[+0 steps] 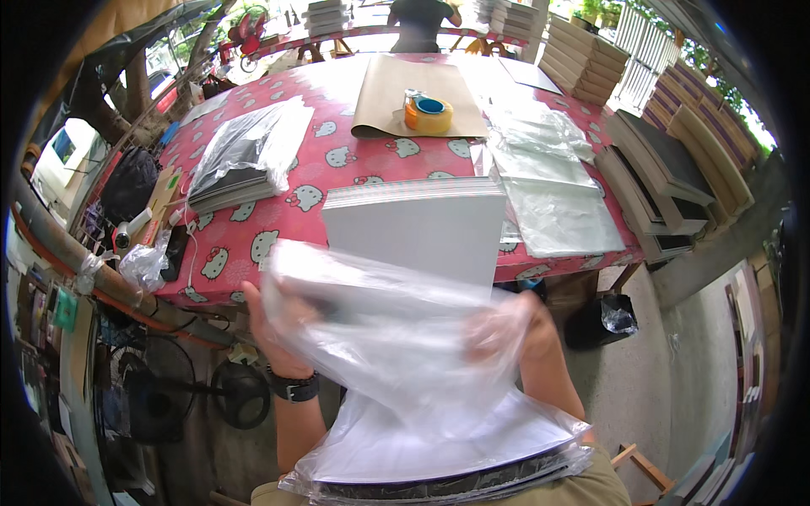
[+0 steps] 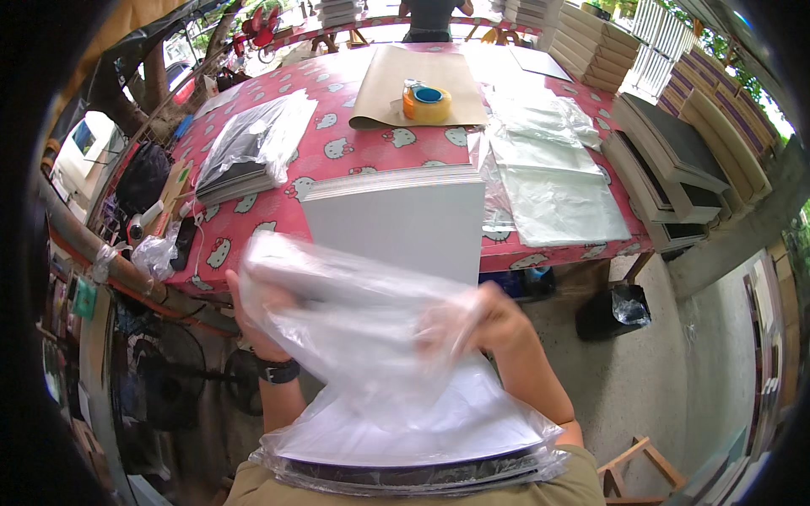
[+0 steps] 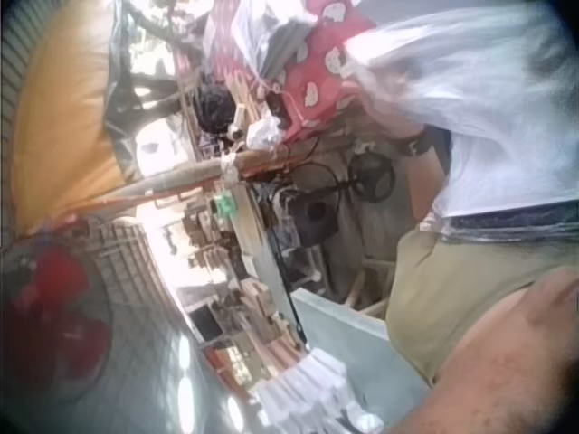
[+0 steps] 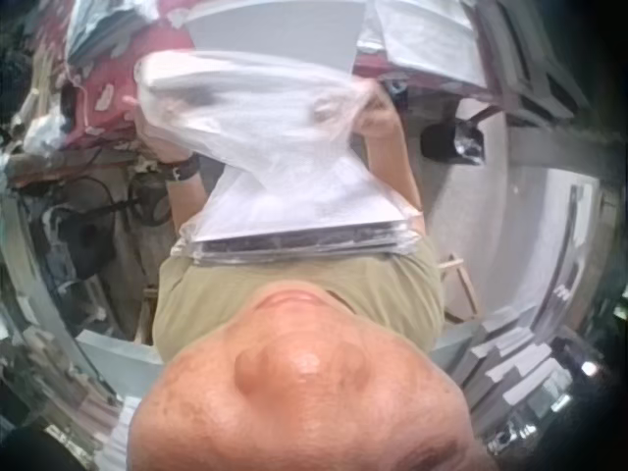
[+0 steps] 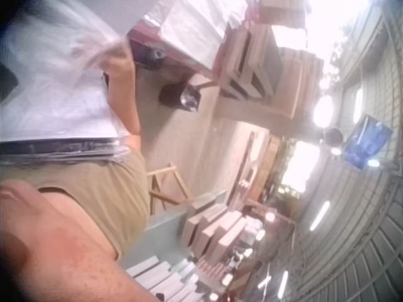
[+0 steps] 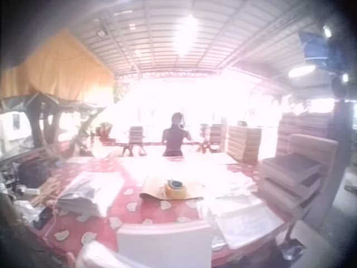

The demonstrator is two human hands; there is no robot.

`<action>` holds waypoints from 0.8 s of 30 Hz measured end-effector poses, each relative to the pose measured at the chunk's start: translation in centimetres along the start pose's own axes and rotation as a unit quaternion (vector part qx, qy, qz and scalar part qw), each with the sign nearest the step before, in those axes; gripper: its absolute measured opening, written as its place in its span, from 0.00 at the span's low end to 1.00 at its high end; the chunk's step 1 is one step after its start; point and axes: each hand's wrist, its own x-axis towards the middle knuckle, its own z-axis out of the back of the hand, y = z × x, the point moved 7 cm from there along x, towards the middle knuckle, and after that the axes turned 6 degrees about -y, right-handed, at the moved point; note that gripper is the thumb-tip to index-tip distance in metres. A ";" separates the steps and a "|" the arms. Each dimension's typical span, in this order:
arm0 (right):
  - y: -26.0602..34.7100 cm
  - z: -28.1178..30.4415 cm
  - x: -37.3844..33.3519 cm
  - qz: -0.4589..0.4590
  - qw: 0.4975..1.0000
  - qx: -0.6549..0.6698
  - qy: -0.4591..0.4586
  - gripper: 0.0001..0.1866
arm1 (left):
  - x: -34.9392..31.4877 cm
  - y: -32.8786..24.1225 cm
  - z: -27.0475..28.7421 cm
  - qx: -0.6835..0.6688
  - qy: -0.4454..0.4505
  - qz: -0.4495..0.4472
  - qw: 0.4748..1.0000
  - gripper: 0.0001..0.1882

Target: The person places a stack of books into a plastic bag, pulls the bag tight around them, and sets the packaged stack aside.

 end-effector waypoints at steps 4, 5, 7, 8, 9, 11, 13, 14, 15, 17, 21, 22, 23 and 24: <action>2.0 4.5 -0.5 -0.012 0.923 0.234 -0.306 0.18 | -2.2 4.6 1.3 0.256 0.174 0.094 0.946 0.35; 1.2 4.0 -1.1 -0.062 0.925 0.180 -0.328 0.19 | -2.6 4.8 0.6 0.177 0.292 0.098 0.935 0.35; 0.2 3.9 -3.0 -0.152 0.910 0.066 -0.379 0.20 | -0.8 1.8 2.3 0.104 0.013 0.016 0.994 0.29; -1.1 4.8 -3.0 -0.240 0.951 -0.059 -0.188 0.19 | -0.4 0.3 2.0 0.082 -0.116 -0.036 0.989 0.26; -2.0 5.3 -3.8 -0.253 0.947 -0.193 0.031 0.17 | 0.4 -0.4 2.6 0.031 -0.097 -0.052 0.994 0.25; -0.8 5.4 -1.9 -0.231 0.950 -0.207 -0.042 0.17 | 1.1 -2.5 4.1 0.089 -0.085 -0.079 0.989 0.23; 2.3 8.9 0.0 -0.110 0.925 -0.276 -0.235 0.17 | 1.8 -3.6 4.0 0.304 -0.090 -0.083 0.945 0.22; 4.3 10.2 0.9 -0.017 0.887 -0.336 -0.316 0.17 | 3.9 -1.8 0.3 0.388 -0.069 -0.040 0.918 0.21; 5.2 10.8 1.5 -0.020 0.816 -0.473 -0.332 0.18 | 5.2 -1.5 -0.2 0.464 -0.073 -0.084 0.879 0.23; 6.2 11.1 2.8 -0.021 0.627 -0.703 -0.336 0.20 | 6.5 -2.2 -0.6 0.599 -0.092 -0.191 0.772 0.24; 5.6 9.8 3.2 0.103 0.586 -0.750 -0.290 0.20 | 7.2 -2.4 -1.1 0.806 -0.110 -0.290 0.505 0.22; 5.7 8.9 2.9 0.126 0.604 -0.729 -0.296 0.18 | 6.9 -2.4 -1.2 0.852 -0.108 -0.281 0.428 0.21; 6.0 8.1 2.2 0.147 0.621 -0.707 -0.305 0.16 | 6.4 -2.5 -1.9 0.841 -0.103 -0.306 0.433 0.18; 6.4 7.5 1.8 0.167 0.637 -0.684 -0.314 0.14 | 5.8 -2.8 -2.9 0.830 -0.098 -0.331 0.438 0.16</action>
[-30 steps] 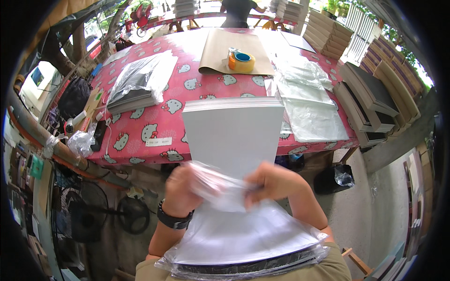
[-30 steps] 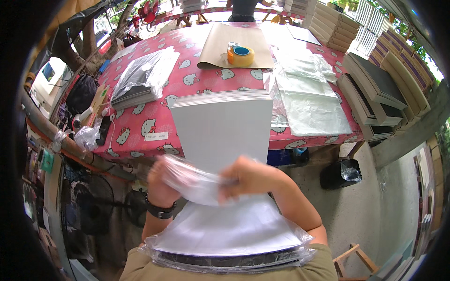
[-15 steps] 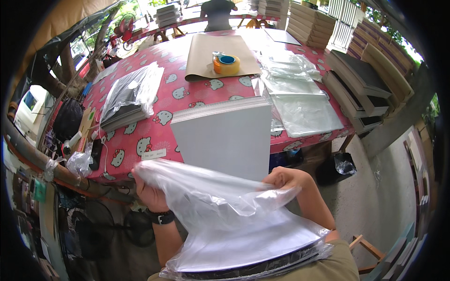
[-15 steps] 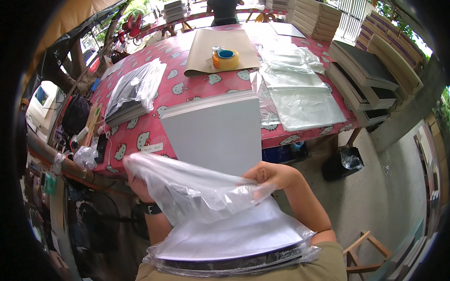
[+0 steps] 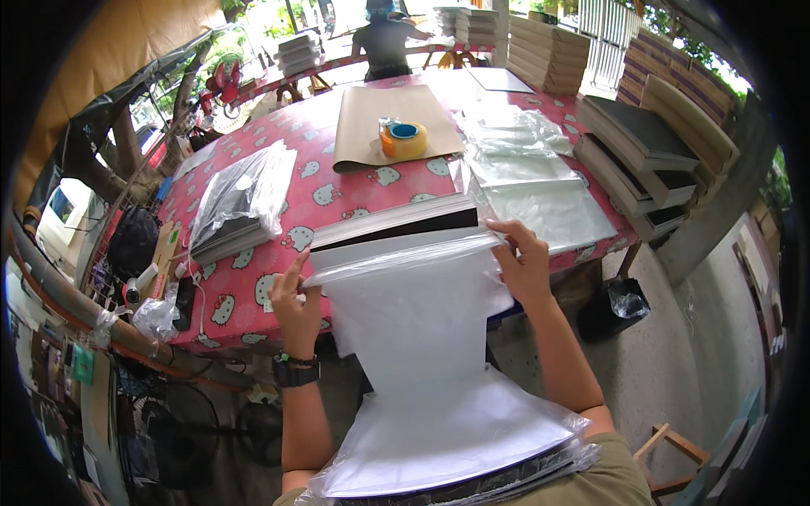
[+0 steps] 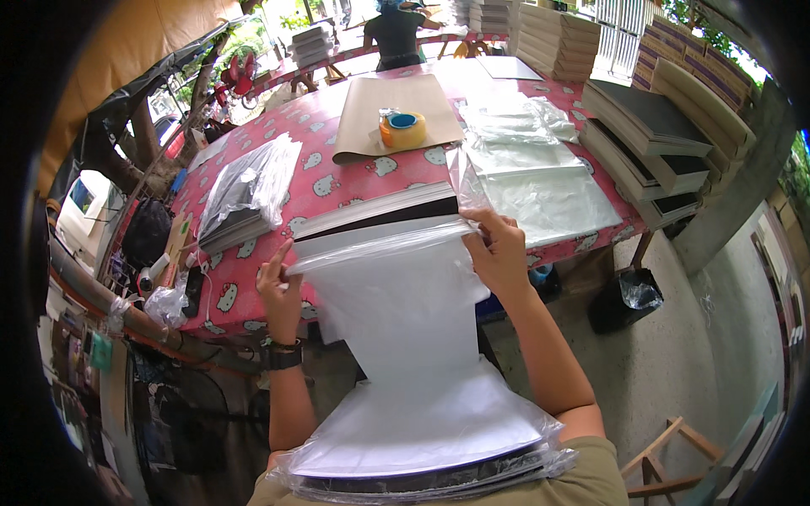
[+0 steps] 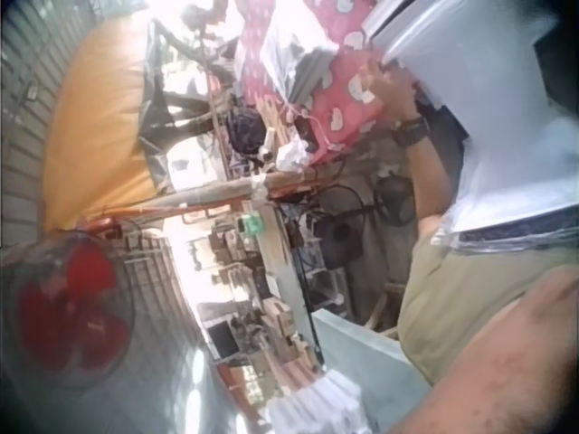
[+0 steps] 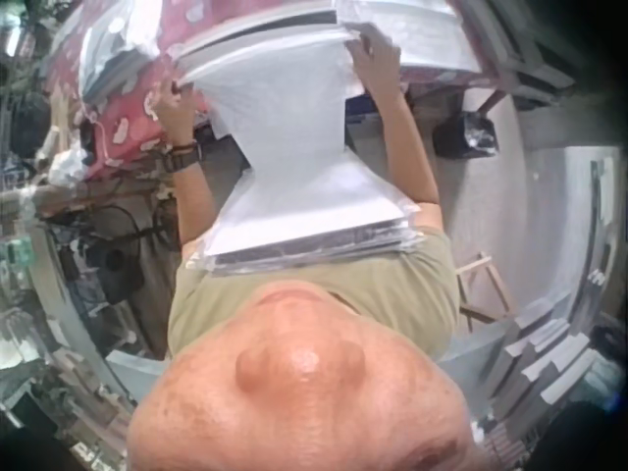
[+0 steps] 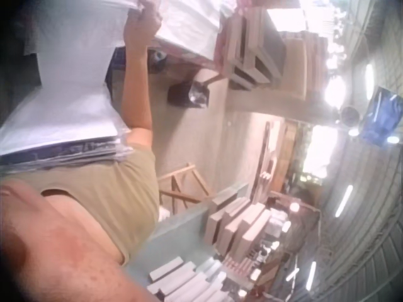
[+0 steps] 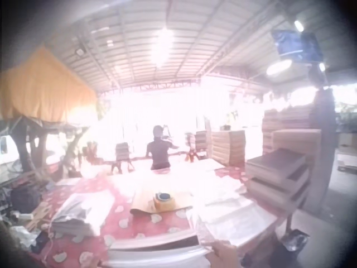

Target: The person places a stack of books into a plastic bag, pulls the bag tight around them, and sets the packaged stack aside.

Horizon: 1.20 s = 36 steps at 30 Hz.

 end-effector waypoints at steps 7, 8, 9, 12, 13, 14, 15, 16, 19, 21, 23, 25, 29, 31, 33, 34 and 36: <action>-0.6 1.5 -2.5 -0.436 0.751 0.454 0.199 0.04 | -1.5 -0.6 0.6 -0.343 0.288 0.318 0.836 0.05; -0.6 1.5 -3.5 -0.477 0.710 0.472 0.215 0.04 | -2.8 -0.2 0.0 -0.361 0.318 0.365 0.797 0.05; -1.9 1.0 -4.7 -0.466 0.717 0.485 0.185 0.05 | -4.3 0.0 -0.6 -0.378 0.346 0.410 0.755 0.06; -5.3 0.3 -9.6 -0.528 0.710 0.446 0.135 0.09 | -7.6 0.8 -1.6 -0.465 0.277 0.489 0.684 0.10; -6.5 0.5 -11.2 -0.517 0.699 0.472 0.147 0.13 | -9.1 1.1 -1.5 -0.498 0.225 0.503 0.669 0.12; -6.8 1.2 -12.5 -0.490 0.747 0.431 0.127 0.11 | -11.3 3.5 -1.5 -0.464 0.231 0.466 0.718 0.13; -8.4 1.2 -14.7 -0.473 0.772 0.397 0.152 0.10 | -13.5 5.8 -1.7 -0.426 0.236 0.426 0.762 0.13; -10.2 1.0 -16.9 -0.453 0.795 0.362 0.178 0.09 | -16.0 8.2 -2.1 -0.360 0.268 0.415 0.791 0.13; -11.7 0.6 -24.2 -0.585 0.652 0.443 0.191 0.08 | -23.4 11.8 -4.4 -0.259 0.319 0.548 0.729 0.13; -15.3 0.5 -28.7 -0.612 0.682 0.345 0.204 0.09 | -27.8 13.2 -4.9 -0.204 0.335 0.596 0.701 0.12; -16.7 0.0 -30.1 -0.587 0.726 0.291 0.207 0.09 | -31.8 16.6 -4.6 -0.076 0.340 0.480 0.805 0.11; -17.1 -0.4 -29.8 -0.545 0.783 0.260 0.147 0.07 | -32.1 14.8 -5.4 0.043 0.252 0.390 0.885 0.12; -17.6 0.1 -25.2 -0.415 0.898 -0.060 0.132 0.07 | -29.2 13.6 -5.7 0.155 0.224 0.304 0.913 0.14; -12.6 -0.2 -19.7 -0.452 0.861 0.206 0.108 0.10 | -26.9 14.3 -4.5 0.149 0.183 0.171 0.957 0.14; -2.9 0.0 -14.4 -0.382 0.745 0.487 0.248 0.16 | -20.9 11.5 -2.4 0.007 0.188 0.255 0.948 0.14; 1.5 0.6 -13.7 -0.279 0.660 0.594 0.365 0.20 | -18.1 8.2 -2.2 -0.238 0.206 0.326 0.891 0.13; 6.4 0.7 -15.1 -0.118 0.529 0.587 0.601 0.27 | -14.9 -0.1 -2.7 -0.438 0.418 0.309 0.733 0.19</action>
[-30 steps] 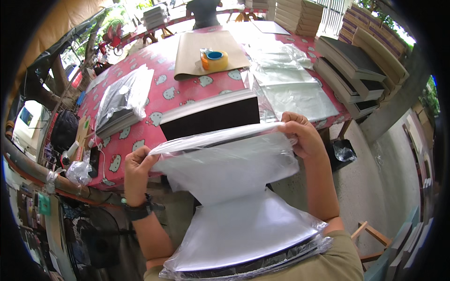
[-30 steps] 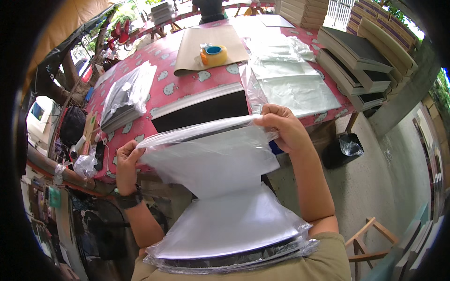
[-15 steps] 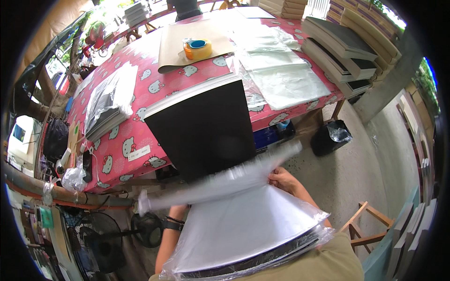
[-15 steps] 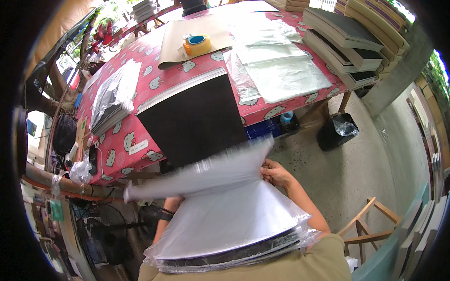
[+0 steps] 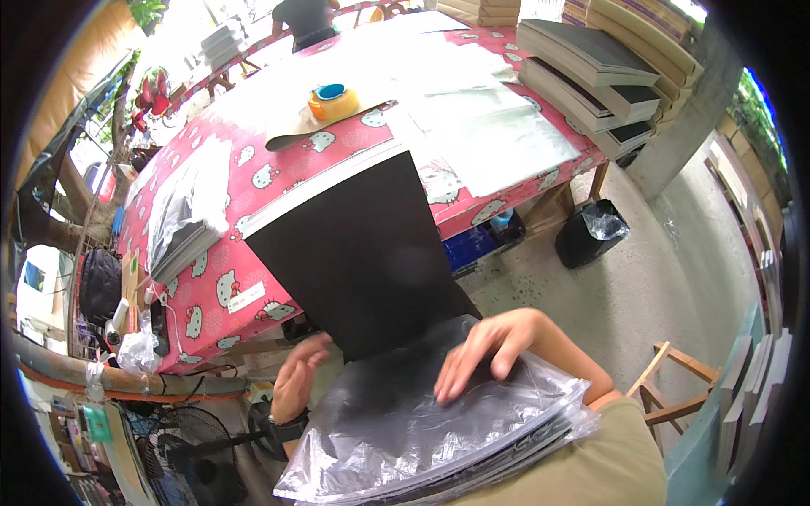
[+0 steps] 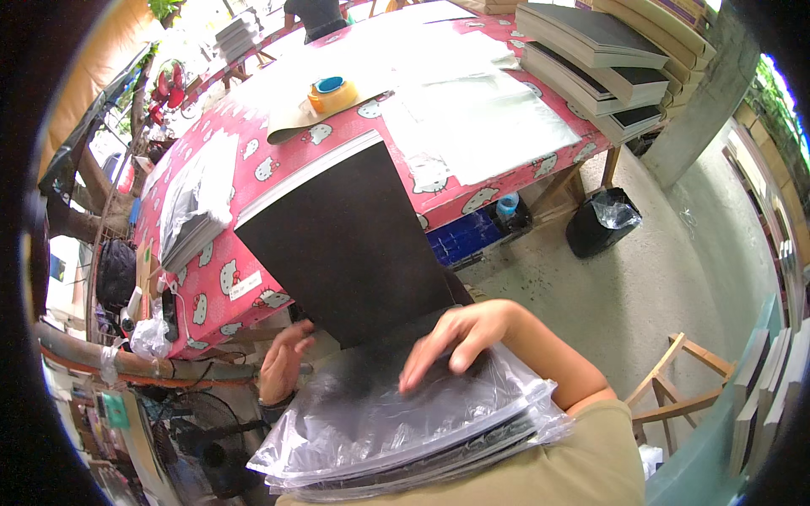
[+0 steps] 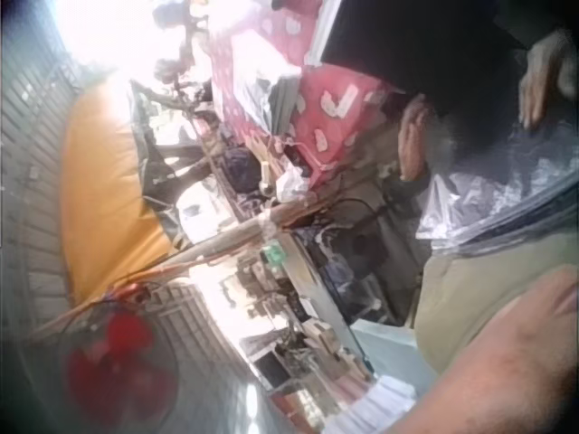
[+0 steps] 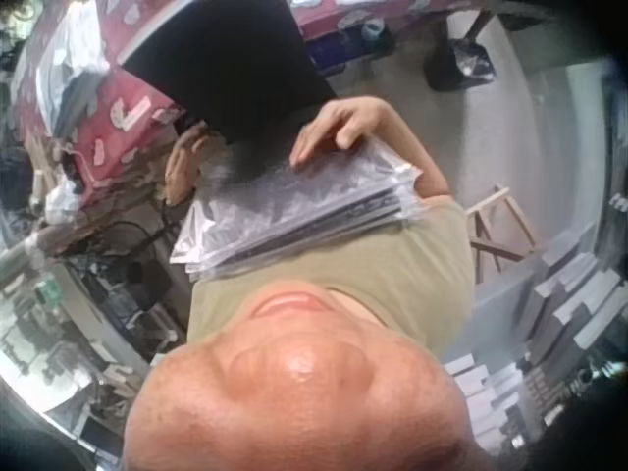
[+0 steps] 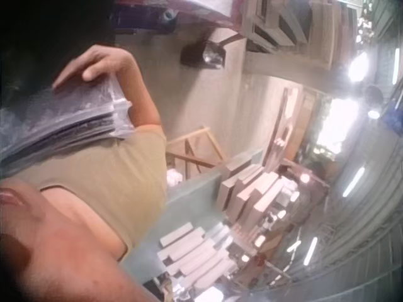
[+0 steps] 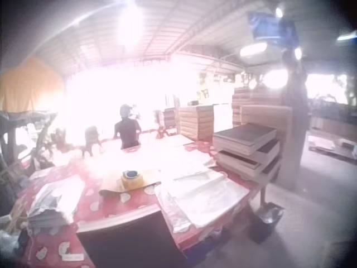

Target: The person places a stack of books into a plastic bag, pulls the bag tight around them, and sets the packaged stack aside.

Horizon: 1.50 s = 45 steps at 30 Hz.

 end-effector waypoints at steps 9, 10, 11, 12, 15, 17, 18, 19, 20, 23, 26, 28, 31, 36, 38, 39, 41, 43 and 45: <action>-7.6 13.2 -5.7 -0.131 0.793 -0.468 -0.367 0.07 | -1.6 16.3 -0.5 0.284 0.109 0.175 0.936 0.20; -3.9 15.2 -6.6 -0.069 0.735 -0.448 -0.505 0.05 | -1.3 14.9 0.0 0.334 0.074 0.175 0.923 0.19; 1.0 15.9 -7.4 0.014 0.625 -0.496 -0.602 0.06 | -1.0 13.9 0.3 0.378 0.037 0.172 0.909 0.17; 3.2 17.4 -9.6 -0.008 0.535 -0.489 -0.689 0.08 | -0.7 13.3 0.4 0.392 0.002 0.166 0.905 0.16; 4.4 21.5 -11.5 -0.161 0.331 -0.700 -0.612 0.12 | -1.2 12.5 1.9 0.397 -0.102 0.150 0.900 0.13; 3.9 23.9 -12.8 -0.224 0.351 -0.662 -0.623 0.12 | -2.0 12.9 2.9 0.347 -0.146 0.137 0.916 0.14; 4.0 25.0 -13.6 -0.217 0.389 -0.620 -0.646 0.12 | -1.9 12.3 3.3 0.365 -0.157 0.114 0.911 0.13; 3.9 26.0 -14.8 -0.214 0.427 -0.574 -0.665 0.13 | -1.9 11.6 3.5 0.380 -0.167 0.095 0.905 0.13; 4.0 26.9 -16.0 -0.189 0.462 -0.509 -0.702 0.13 | -2.4 10.8 3.8 0.394 -0.179 0.080 0.898 0.13; 3.9 29.3 -18.8 -0.108 0.566 -0.296 -0.762 0.11 | -2.8 8.6 4.5 0.390 -0.187 0.071 0.899 0.14; 4.7 28.4 -18.0 -0.122 0.574 -0.324 -0.742 0.10 | -2.8 6.8 5.6 0.392 -0.207 0.032 0.896 0.15; 4.6 29.3 -19.1 -0.132 0.579 -0.291 -0.750 0.10 | -2.3 4.7 5.7 0.403 -0.224 -0.010 0.887 0.15; 5.3 28.3 -18.6 -0.102 0.565 -0.193 -0.795 0.12 | -2.1 0.9 5.2 0.409 -0.244 -0.045 0.878 0.14; 9.9 23.5 -21.7 0.173 0.270 -0.433 -0.843 0.11 | -0.2 -4.0 3.9 0.397 -0.262 -0.117 0.872 0.13; 10.8 18.6 -13.7 0.107 0.252 -0.626 -0.730 0.07 | -1.2 -5.4 3.6 0.343 -0.302 -0.154 0.876 0.17; 8.4 18.7 -10.1 0.053 0.464 -0.535 -0.704 0.05 | -1.6 -5.9 3.6 0.313 -0.321 -0.174 0.877 0.19; 4.2 12.4 0.7 -0.058 0.749 -0.524 -0.401 0.04 | -1.3 -7.9 2.2 0.163 -0.284 -0.247 0.912 0.25; 2.5 7.9 4.7 -0.006 0.836 -0.414 -0.361 0.05 | 0.8 -10.7 -1.3 0.044 -0.199 -0.303 0.931 0.31; 4.4 5.3 7.2 -0.030 0.834 -0.418 -0.359 0.06 | 4.0 -12.1 -6.3 0.000 -0.086 -0.298 0.951 0.34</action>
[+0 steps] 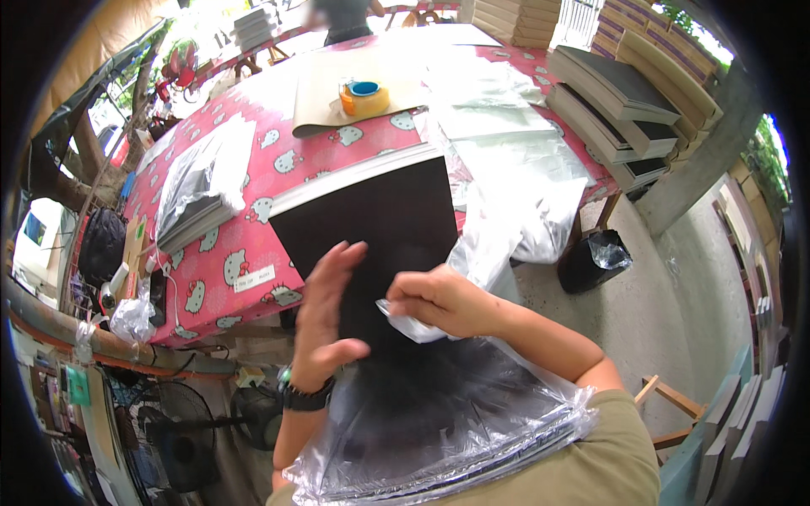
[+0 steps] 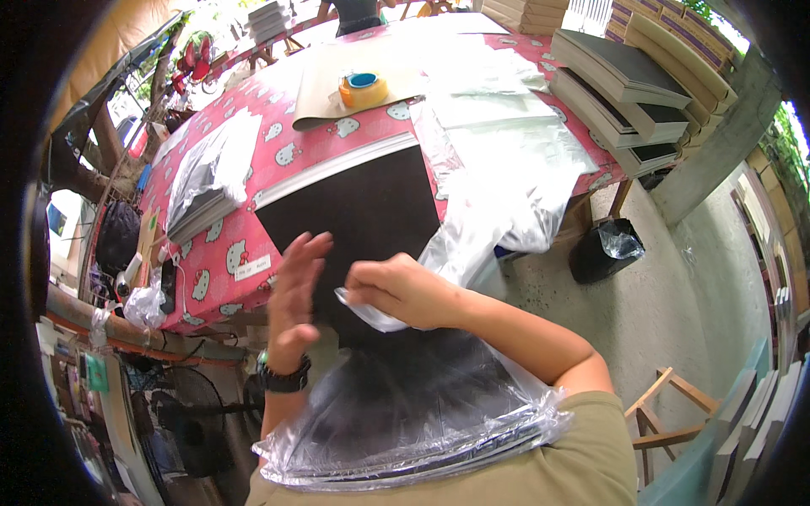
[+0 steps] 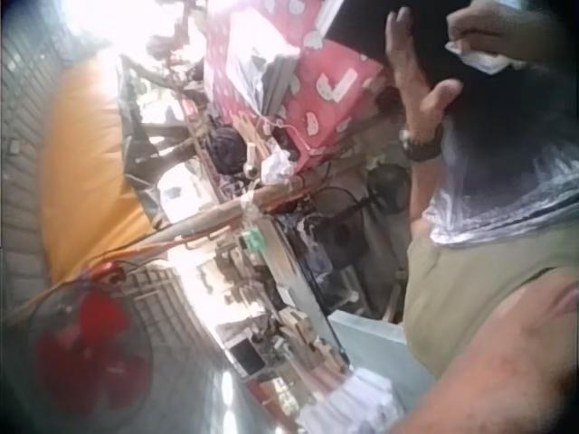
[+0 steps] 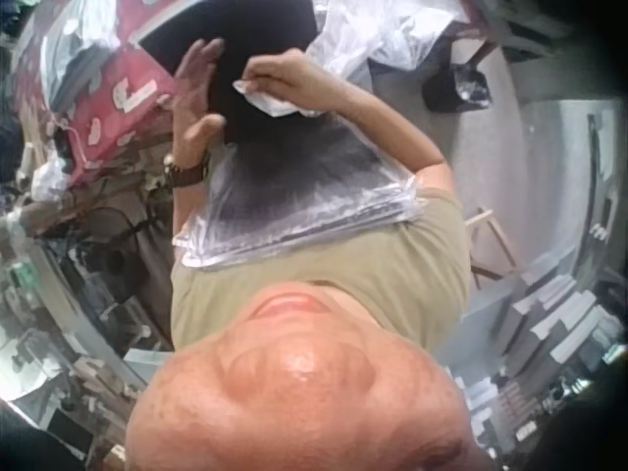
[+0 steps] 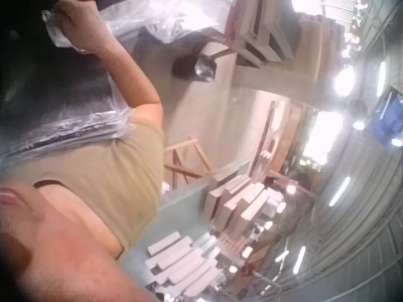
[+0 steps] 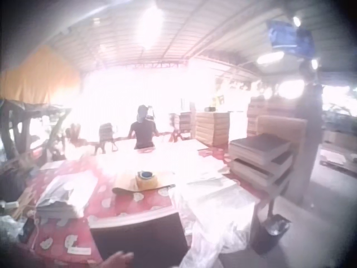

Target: The person places a stack of books into a plastic bag, pulls the bag tight around them, and sets the packaged stack aside.

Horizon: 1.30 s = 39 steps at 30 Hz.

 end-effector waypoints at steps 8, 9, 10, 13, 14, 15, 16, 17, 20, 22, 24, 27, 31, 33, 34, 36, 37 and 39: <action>-12.6 18.0 -8.8 -0.082 0.812 -0.132 -0.562 0.08 | -0.9 4.3 1.7 -0.010 -0.063 0.218 0.974 0.08; -20.0 16.1 -13.4 -0.210 0.844 -0.160 -0.467 0.11 | -1.2 4.5 2.3 -0.024 -0.064 0.220 0.973 0.07; -27.5 11.0 -18.1 -0.344 0.883 -0.144 -0.285 0.14 | -1.5 5.0 2.8 -0.055 -0.087 0.234 0.967 0.07; -35.2 -4.4 -30.8 -0.490 0.871 -0.034 0.016 0.20 | -1.9 6.4 4.3 -0.132 -0.154 0.253 0.946 0.05; -35.0 -5.6 -31.7 -0.503 0.863 -0.048 0.023 0.21 | -2.6 6.9 4.6 -0.148 -0.172 0.266 0.937 0.05; -35.1 -5.5 -32.4 -0.514 0.854 -0.070 0.044 0.21 | -3.2 7.0 4.8 -0.142 -0.177 0.265 0.937 0.05; -35.4 -4.4 -32.7 -0.517 0.848 -0.094 0.070 0.21 | -2.9 7.0 4.8 -0.139 -0.176 0.257 0.940 0.05; -35.3 -3.4 -33.6 -0.522 0.841 -0.108 0.094 0.21 | -2.8 6.9 5.0 -0.136 -0.177 0.248 0.943 0.05; -34.4 8.3 -31.4 -0.508 0.827 -0.232 0.066 0.22 | -3.5 7.5 6.4 -0.155 -0.171 0.253 0.940 0.07; -28.9 22.3 -27.7 -0.464 0.795 -0.364 -0.145 0.22 | -3.3 7.6 6.2 -0.165 -0.156 0.264 0.937 0.08; -14.3 34.6 -23.7 -0.290 0.718 -0.452 -0.442 0.23 | -3.6 7.2 6.5 -0.157 -0.169 0.254 0.939 0.08; 9.2 35.7 -21.5 0.147 0.527 -0.478 -0.687 0.23 | -3.5 6.0 6.6 -0.135 -0.222 0.236 0.936 0.06; 3.3 34.3 -7.5 0.213 0.567 -0.482 -0.634 0.25 | -3.9 6.7 6.3 -0.150 -0.216 0.239 0.935 0.06; -18.6 36.1 0.7 -0.228 0.747 -0.535 -0.321 0.25 | -3.3 7.5 5.6 -0.179 -0.148 0.254 0.939 0.07; -27.0 32.3 0.5 -0.296 0.779 -0.531 -0.151 0.25 | -2.4 6.6 4.6 -0.139 -0.143 0.249 0.948 0.08; -22.1 22.3 4.0 0.068 0.800 -0.518 -0.295 0.15 | -2.9 6.0 6.4 -0.128 -0.169 0.232 0.949 0.09; -17.8 19.0 3.9 0.093 0.834 -0.426 -0.339 0.12 | -4.2 5.7 6.8 -0.121 -0.183 0.245 0.944 0.09; -12.5 17.2 5.2 0.039 0.885 -0.316 -0.339 0.10 | -3.6 6.5 7.4 -0.131 -0.211 0.257 0.934 0.10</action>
